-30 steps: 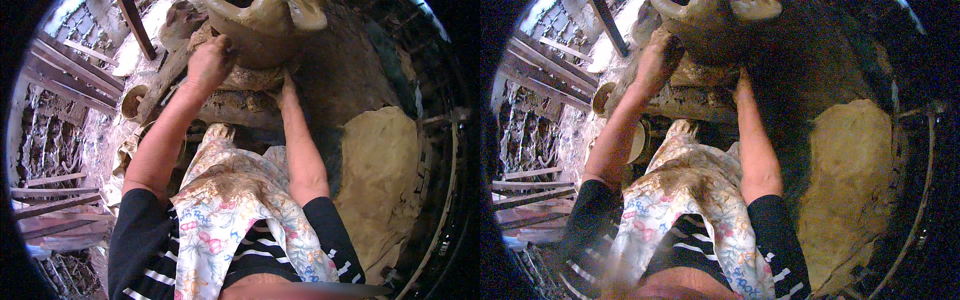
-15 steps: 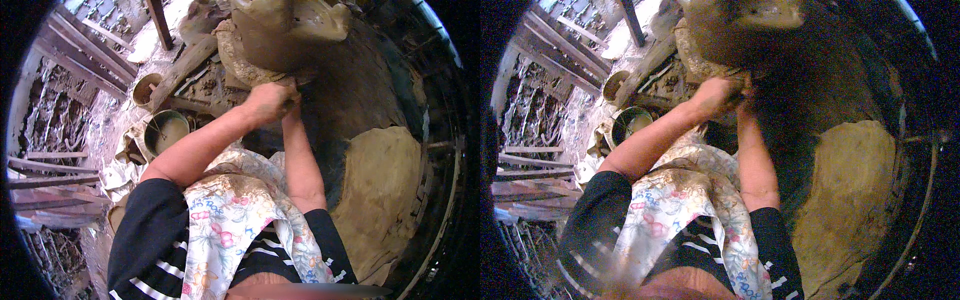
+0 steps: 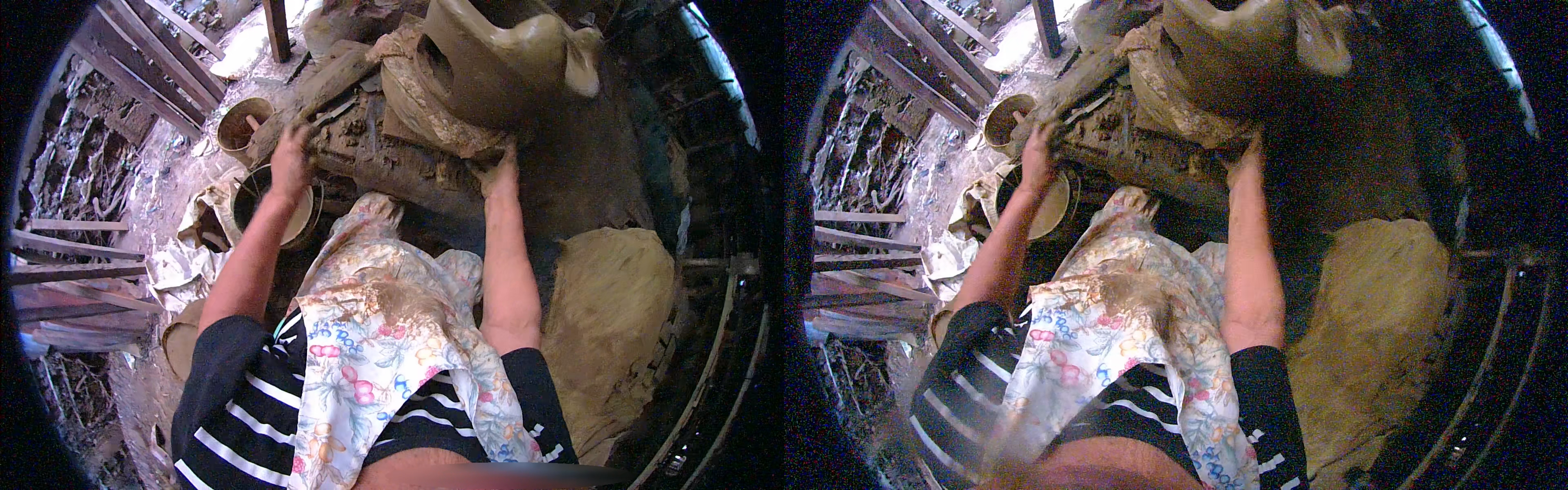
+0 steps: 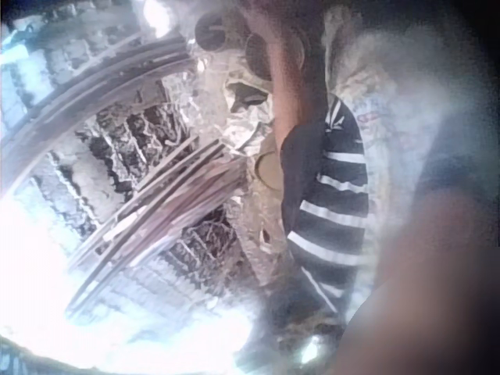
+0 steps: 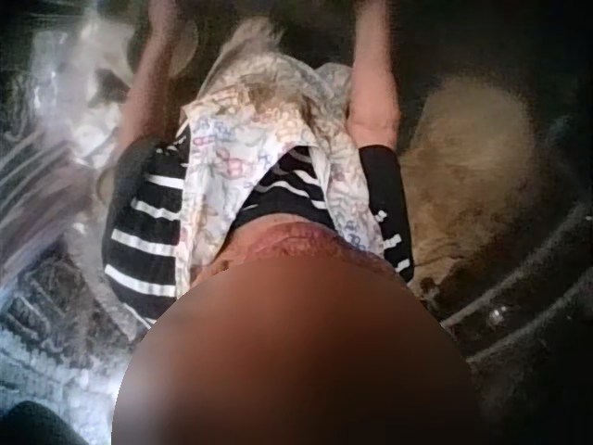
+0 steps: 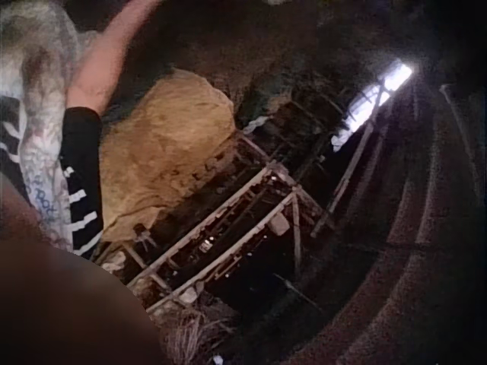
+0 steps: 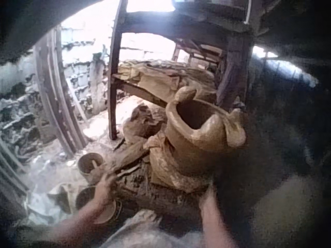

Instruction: The person shapes a clay pot on a rotating pottery wheel using both hands. They repeatedly smooth the exterior and interior surfaces, refine the rim, and adjust the wall thickness while the wheel spins.

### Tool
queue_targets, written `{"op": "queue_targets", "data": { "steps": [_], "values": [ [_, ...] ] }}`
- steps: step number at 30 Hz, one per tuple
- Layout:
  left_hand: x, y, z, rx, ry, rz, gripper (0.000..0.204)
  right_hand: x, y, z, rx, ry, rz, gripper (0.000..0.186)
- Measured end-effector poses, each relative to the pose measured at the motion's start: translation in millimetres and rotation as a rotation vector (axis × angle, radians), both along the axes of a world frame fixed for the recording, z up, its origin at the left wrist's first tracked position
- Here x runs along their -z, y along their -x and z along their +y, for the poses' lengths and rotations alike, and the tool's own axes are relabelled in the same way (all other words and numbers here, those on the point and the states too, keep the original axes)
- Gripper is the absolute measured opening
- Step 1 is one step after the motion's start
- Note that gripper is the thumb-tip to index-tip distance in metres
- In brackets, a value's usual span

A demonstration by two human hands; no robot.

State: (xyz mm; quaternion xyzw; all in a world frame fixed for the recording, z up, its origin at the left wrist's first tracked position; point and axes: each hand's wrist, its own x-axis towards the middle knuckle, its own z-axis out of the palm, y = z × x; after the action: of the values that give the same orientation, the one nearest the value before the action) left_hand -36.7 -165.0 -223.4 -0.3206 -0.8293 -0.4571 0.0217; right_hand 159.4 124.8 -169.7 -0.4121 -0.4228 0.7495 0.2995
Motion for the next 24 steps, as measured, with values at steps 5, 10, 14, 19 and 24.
{"op": "queue_targets", "data": {
  "steps": [5,10,14,19,24],
  "values": [
    [12.4,79.7,10.0,-0.141,0.59,0.229,0.048,-2.5,0.6,-11.2,-0.054,-0.058,-0.021,0.058],
    [26.0,113.2,36.5,-0.067,0.772,-0.011,0.054,1.1,-12.3,9.8,-0.016,-0.044,-0.026,0.052],
    [25.7,130.8,43.0,0.05,0.76,-0.081,0.062,8.2,-15.6,29.3,0.035,-0.016,-0.061,0.052],
    [18.8,141.0,45.9,0.119,0.851,0.0,0.056,4.7,-14.0,32.3,0.054,-0.044,-0.081,0.057],
    [0.9,126.9,44.2,-0.017,0.82,0.158,0.05,0.2,-16.1,15.1,0.007,-0.036,0.062,0.056]
  ]
}}
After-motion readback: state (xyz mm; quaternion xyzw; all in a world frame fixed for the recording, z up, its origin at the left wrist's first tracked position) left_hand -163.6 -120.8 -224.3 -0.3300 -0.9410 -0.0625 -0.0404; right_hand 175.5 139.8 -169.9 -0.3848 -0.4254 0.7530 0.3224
